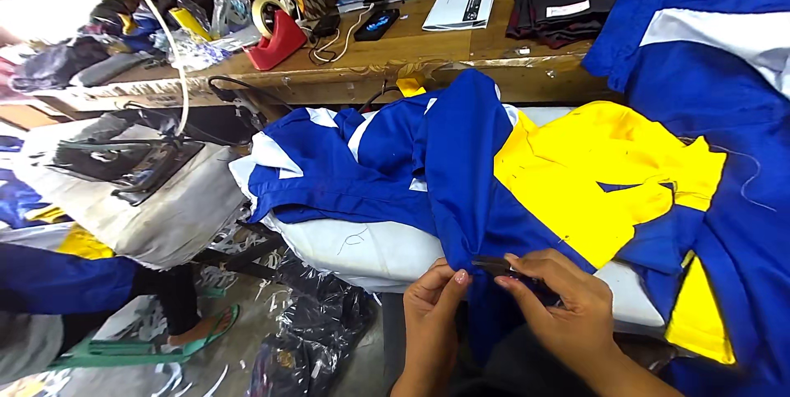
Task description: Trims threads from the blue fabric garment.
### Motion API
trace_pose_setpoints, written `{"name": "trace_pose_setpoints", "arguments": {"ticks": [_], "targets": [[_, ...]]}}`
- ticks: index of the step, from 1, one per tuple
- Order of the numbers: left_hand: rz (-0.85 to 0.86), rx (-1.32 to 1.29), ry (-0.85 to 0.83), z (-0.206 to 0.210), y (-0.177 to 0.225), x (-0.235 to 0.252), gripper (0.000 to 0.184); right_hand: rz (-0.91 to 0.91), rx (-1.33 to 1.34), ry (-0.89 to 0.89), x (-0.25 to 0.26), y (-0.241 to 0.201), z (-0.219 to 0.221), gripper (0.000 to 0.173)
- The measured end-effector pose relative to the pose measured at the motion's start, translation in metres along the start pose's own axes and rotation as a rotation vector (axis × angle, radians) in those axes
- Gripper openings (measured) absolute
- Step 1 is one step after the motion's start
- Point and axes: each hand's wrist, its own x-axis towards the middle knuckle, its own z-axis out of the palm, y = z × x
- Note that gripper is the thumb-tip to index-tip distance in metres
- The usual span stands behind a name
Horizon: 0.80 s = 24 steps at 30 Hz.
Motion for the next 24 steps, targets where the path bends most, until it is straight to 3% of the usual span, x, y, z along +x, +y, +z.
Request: {"name": "trace_pose_setpoints", "arguments": {"ticks": [8,24], "targets": [[0.02,0.006,-0.015,-0.001,-0.0028,0.0016,0.013,-0.13,-0.107,0.046,-0.001,0.006,0.0005,0.021],[-0.015,-0.012,-0.027,0.0007,-0.0034,0.0015,0.013,-0.082,-0.021,0.008,0.0005,0.006,0.0004,0.023]]}}
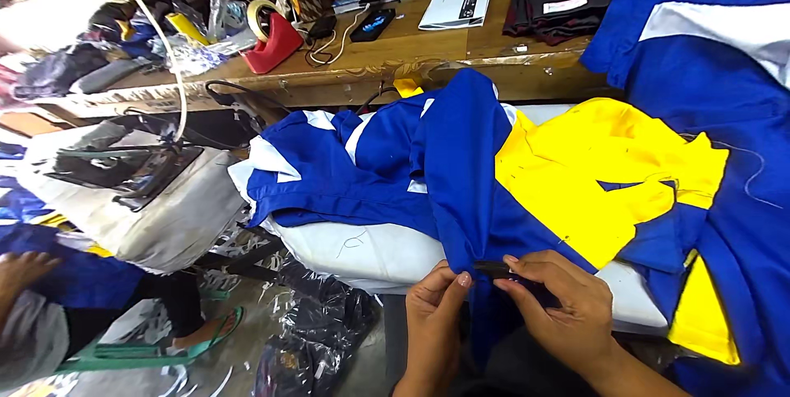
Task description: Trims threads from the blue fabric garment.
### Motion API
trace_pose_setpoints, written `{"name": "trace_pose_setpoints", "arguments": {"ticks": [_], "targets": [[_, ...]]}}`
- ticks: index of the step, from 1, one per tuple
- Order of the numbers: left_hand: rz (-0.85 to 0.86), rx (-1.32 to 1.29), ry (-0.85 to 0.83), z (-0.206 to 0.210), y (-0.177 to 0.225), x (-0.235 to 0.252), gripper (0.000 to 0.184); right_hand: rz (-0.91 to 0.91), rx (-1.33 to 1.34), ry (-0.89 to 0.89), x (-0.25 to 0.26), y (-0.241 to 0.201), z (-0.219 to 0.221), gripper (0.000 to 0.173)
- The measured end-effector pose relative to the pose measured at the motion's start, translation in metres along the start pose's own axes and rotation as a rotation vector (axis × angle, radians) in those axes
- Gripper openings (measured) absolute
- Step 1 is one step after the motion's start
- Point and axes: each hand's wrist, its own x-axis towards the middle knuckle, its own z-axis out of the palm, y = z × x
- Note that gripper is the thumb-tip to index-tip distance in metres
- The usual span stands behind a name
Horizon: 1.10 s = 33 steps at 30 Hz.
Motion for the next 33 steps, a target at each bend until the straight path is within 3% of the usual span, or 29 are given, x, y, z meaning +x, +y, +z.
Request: {"name": "trace_pose_setpoints", "arguments": {"ticks": [4,9,17,19,25,30,33], "targets": [[0.019,0.043,-0.027,-0.003,-0.001,0.0,0.013,-0.012,0.0,-0.015,0.003,0.002,0.001,0.022],[-0.036,-0.021,0.026,-0.001,0.002,0.0,0.015,0.13,0.156,-0.049,0.003,0.001,-0.003,0.025],[-0.012,-0.019,0.025,0.001,0.002,0.0,0.015,-0.001,-0.101,-0.063,0.0,-0.005,-0.007,0.027],[-0.006,-0.011,0.02,0.0,0.002,-0.001,0.014,0.055,-0.034,-0.09,0.001,-0.006,-0.007,0.026],[-0.031,-0.009,0.042,-0.006,0.005,-0.002,0.015,0.487,0.549,-0.275,0.013,-0.007,-0.013,0.017],[-0.187,-0.08,0.05,-0.016,0.015,0.003,0.016,0.441,0.492,-0.327,0.026,-0.013,0.006,0.041],[-0.178,-0.108,0.08,-0.023,0.016,0.002,0.019,0.449,0.487,-0.38,0.034,-0.021,0.027,0.014]]}}
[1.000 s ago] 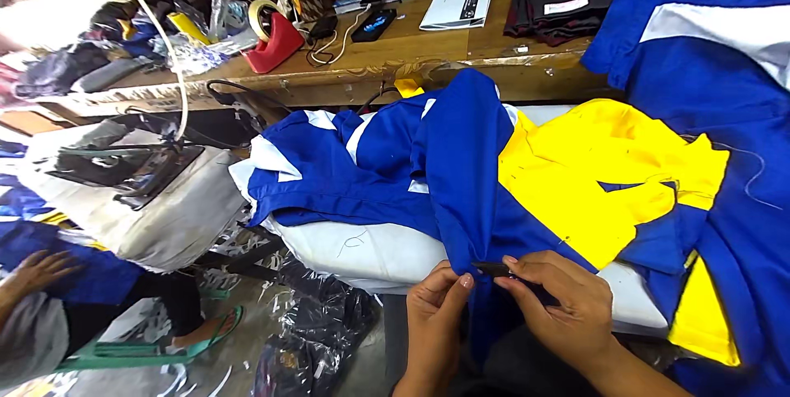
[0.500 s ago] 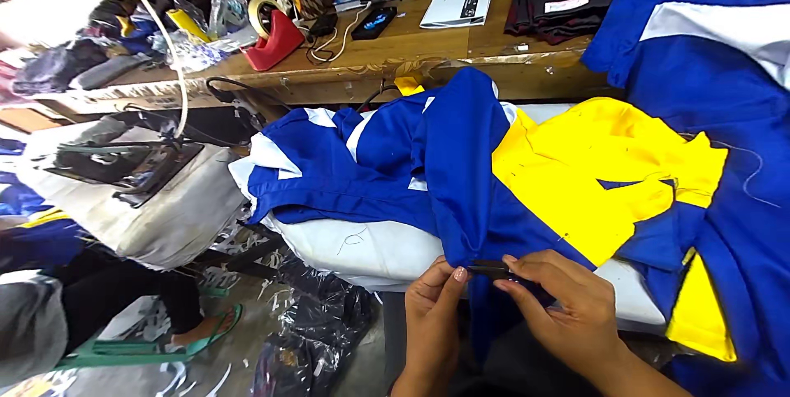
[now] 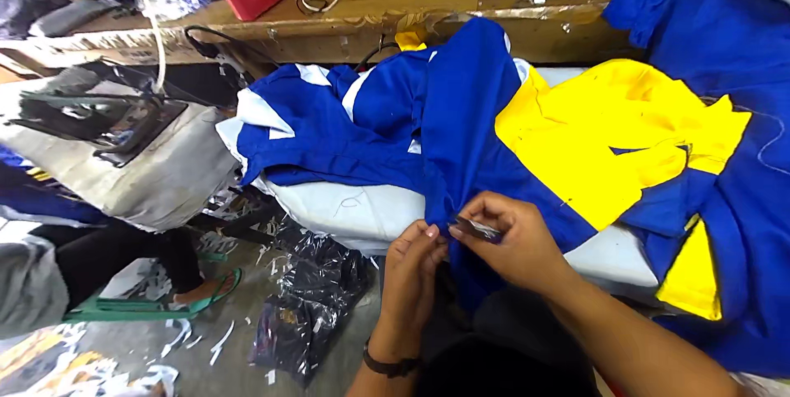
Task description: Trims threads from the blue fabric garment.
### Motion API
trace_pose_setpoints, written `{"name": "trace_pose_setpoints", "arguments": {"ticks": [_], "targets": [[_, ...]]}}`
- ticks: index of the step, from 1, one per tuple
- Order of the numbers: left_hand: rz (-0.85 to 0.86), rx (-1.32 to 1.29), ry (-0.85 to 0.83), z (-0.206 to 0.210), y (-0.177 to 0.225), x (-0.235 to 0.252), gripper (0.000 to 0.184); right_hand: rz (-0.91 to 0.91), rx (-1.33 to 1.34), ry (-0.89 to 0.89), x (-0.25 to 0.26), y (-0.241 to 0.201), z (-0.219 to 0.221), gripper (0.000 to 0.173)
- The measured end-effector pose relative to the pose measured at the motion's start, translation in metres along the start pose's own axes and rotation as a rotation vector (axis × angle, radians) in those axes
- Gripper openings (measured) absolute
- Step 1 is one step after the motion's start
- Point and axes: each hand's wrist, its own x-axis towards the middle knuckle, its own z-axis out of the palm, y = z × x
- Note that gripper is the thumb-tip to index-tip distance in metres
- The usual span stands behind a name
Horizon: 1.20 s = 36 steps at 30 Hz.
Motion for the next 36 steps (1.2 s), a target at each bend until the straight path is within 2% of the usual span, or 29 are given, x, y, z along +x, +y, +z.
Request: {"name": "trace_pose_setpoints", "arguments": {"ticks": [2,4,5,7,8,12,15,17,18,21,22,24,26,29,36], "targets": [[0.113,0.144,0.023,-0.009,-0.001,-0.002,0.026,-0.009,-0.015,0.013,0.014,-0.006,0.01,0.01],[0.218,0.452,0.02,-0.018,-0.004,-0.005,0.053,-0.058,-0.007,0.036,0.029,-0.011,0.016,0.01],[0.246,0.555,0.016,-0.021,-0.006,-0.008,0.053,-0.083,-0.003,0.051,0.037,-0.013,0.018,0.009],[0.259,0.623,0.041,-0.027,-0.01,-0.013,0.026,-0.096,0.022,0.084,0.054,-0.019,0.022,0.008],[0.256,0.623,0.062,-0.029,-0.011,-0.015,0.014,-0.094,0.041,0.096,0.061,-0.021,0.024,0.008],[0.156,0.404,0.092,-0.031,-0.003,-0.022,0.017,-0.073,0.008,0.068,0.075,-0.022,0.023,0.012],[0.086,0.311,0.061,-0.028,0.002,-0.028,0.018,-0.036,-0.042,0.008,0.048,-0.025,0.013,0.008],[0.084,0.3,0.05,-0.028,0.0,-0.032,0.017,0.032,0.034,-0.042,0.024,-0.022,0.005,0.006],[0.093,0.297,0.05,-0.027,-0.003,-0.034,0.017,0.07,0.101,-0.085,0.01,-0.019,0.001,0.011],[0.139,0.293,0.059,-0.024,-0.008,-0.038,0.017,0.209,0.375,-0.279,-0.036,-0.01,-0.006,0.045],[0.158,0.293,0.053,-0.023,-0.01,-0.04,0.015,0.268,0.455,-0.329,-0.048,-0.01,-0.005,0.049],[0.202,0.309,0.042,-0.021,-0.013,-0.043,0.014,0.362,0.569,-0.404,-0.067,-0.012,-0.002,0.046],[0.226,0.35,0.024,-0.02,-0.015,-0.045,0.014,0.381,0.648,-0.456,-0.076,-0.009,0.002,0.045],[0.226,0.382,0.009,-0.02,-0.016,-0.05,0.012,0.366,0.735,-0.449,-0.084,-0.004,0.008,0.042],[0.243,0.356,0.001,-0.022,-0.022,-0.061,0.01,0.517,0.848,-0.4,-0.1,-0.005,0.013,0.04]]}}
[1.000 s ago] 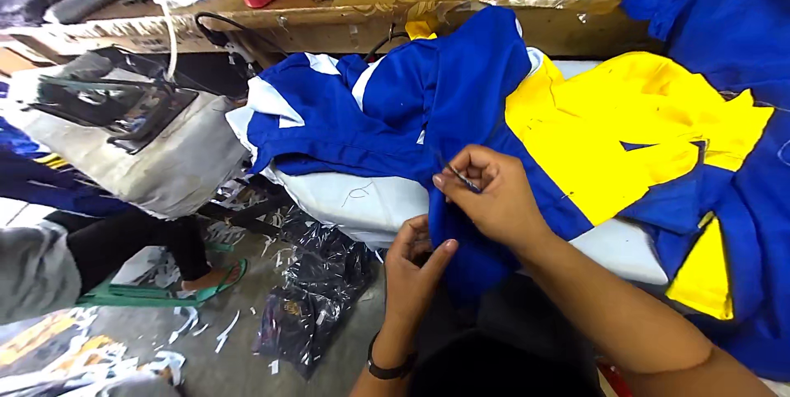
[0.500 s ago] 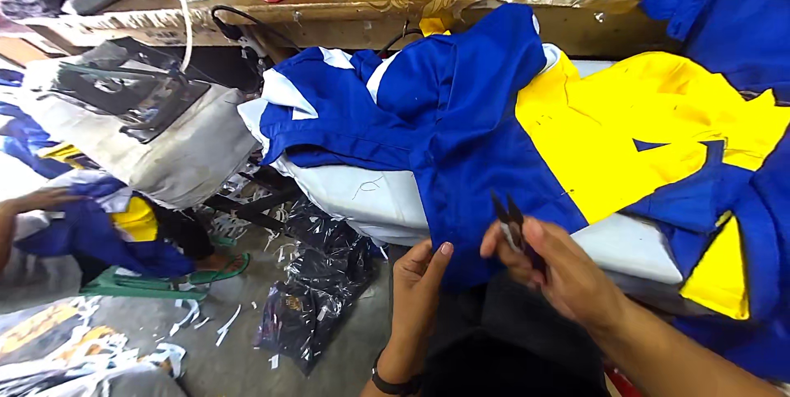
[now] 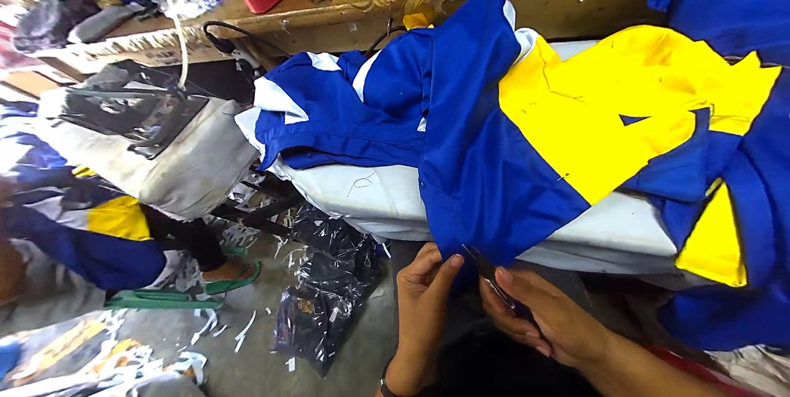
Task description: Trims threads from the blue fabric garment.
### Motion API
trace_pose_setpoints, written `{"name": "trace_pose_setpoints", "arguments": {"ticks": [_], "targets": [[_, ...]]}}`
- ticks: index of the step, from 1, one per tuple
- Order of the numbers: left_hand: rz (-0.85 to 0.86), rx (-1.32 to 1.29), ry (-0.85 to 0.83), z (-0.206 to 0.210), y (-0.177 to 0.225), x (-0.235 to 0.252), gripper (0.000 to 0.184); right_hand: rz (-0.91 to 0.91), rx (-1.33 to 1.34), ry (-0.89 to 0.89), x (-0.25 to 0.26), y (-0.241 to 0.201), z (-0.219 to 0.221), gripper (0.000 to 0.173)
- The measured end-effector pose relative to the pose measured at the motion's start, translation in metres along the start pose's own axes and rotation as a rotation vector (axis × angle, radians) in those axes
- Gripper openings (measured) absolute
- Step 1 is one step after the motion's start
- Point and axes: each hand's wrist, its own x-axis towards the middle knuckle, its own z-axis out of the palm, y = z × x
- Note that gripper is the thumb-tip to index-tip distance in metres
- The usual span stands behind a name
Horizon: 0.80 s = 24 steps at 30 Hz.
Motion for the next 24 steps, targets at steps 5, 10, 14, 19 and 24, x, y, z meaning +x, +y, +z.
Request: {"name": "trace_pose_setpoints", "arguments": {"ticks": [5,10,14,19,24], "targets": [[0.017,0.02,0.016,0.002,-0.001,-0.004,0.011,0.014,-0.007,0.015,-0.005,0.004,0.001,0.041],[0.039,0.011,0.014,0.006,-0.001,-0.005,0.011,0.023,-0.005,0.009,-0.008,0.005,-0.001,0.04],[0.059,0.019,0.012,0.007,-0.002,-0.004,0.011,0.017,0.001,0.015,-0.008,0.006,-0.002,0.04],[0.16,0.118,0.009,0.008,-0.006,-0.004,0.01,0.008,-0.021,0.039,-0.007,0.006,-0.004,0.04],[0.225,0.158,0.0,0.012,-0.012,-0.004,0.011,0.114,0.243,0.003,-0.009,0.002,-0.004,0.043]]}}
